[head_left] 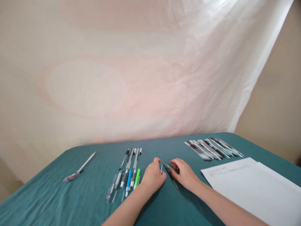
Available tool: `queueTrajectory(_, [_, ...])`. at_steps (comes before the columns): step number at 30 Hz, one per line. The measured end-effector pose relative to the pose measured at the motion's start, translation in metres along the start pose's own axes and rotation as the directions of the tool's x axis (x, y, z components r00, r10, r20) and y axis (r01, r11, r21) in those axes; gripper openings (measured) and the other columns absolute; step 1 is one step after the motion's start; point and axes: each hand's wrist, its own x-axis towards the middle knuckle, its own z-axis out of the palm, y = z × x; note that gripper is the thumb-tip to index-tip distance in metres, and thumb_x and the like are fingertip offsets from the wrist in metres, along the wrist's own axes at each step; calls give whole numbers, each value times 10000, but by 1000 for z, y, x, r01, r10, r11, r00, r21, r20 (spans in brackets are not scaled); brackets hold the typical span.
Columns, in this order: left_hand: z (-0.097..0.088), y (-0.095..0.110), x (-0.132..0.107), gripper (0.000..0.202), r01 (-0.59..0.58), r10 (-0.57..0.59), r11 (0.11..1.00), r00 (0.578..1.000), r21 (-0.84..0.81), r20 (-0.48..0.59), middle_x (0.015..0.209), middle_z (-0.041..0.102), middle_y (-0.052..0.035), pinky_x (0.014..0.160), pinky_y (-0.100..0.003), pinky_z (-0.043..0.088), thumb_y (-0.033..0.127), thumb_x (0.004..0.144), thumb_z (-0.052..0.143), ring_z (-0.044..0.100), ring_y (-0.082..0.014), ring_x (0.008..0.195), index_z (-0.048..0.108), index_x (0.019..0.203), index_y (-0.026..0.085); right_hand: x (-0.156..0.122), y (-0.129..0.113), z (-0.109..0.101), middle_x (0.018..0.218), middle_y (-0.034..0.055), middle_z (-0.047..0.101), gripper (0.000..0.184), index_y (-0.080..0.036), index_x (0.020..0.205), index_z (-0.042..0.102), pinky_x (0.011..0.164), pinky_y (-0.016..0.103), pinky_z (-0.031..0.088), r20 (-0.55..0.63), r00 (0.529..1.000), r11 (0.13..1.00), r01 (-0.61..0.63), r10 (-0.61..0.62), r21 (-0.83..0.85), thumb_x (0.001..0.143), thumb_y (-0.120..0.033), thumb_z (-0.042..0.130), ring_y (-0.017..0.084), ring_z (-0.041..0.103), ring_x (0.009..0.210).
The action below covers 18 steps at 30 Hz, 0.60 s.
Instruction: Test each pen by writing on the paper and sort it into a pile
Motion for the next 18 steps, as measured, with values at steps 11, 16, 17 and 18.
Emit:
queueTrajectory(11, [8, -18, 14, 313, 31, -54, 896, 998, -443, -40, 671, 576, -4, 525, -215, 398, 267, 770, 484, 505, -109, 539, 583, 1015, 100, 5, 26, -2, 714, 32, 577, 164, -180, 904, 580, 663, 304, 414, -131, 988, 984, -97, 78, -150, 778, -244, 496, 194, 552, 699])
queueTrajectory(16, [10, -18, 13, 402, 6, -25, 806, 999, -592, -25, 860, 642, -71, 672, -247, 438, 373, 779, 522, 577, -153, 741, 593, 1068, 103, 2, 5, -8, 875, 56, 555, 144, -192, 894, 542, 688, 290, 425, -206, 978, 994, -64, 43, -93, 772, -256, 497, 186, 555, 773])
queueTrajectory(17, [10, -17, 12, 413, 4, -22, 789, 999, -614, -23, 881, 642, -74, 686, -251, 439, 388, 782, 521, 577, -156, 759, 591, 1075, 106, 0, -2, -10, 854, 43, 553, 123, -198, 873, 532, 670, 279, 425, -173, 984, 996, -53, 40, -72, 773, -260, 497, 176, 554, 748])
queueTrajectory(18, [9, -17, 12, 419, 2, -21, 775, 1000, -632, -22, 889, 640, -74, 689, -253, 439, 400, 784, 522, 575, -156, 761, 589, 1079, 109, -2, -9, -11, 821, 28, 551, 105, -204, 854, 524, 645, 267, 422, -122, 992, 998, -48, 42, -50, 773, -266, 500, 165, 552, 713])
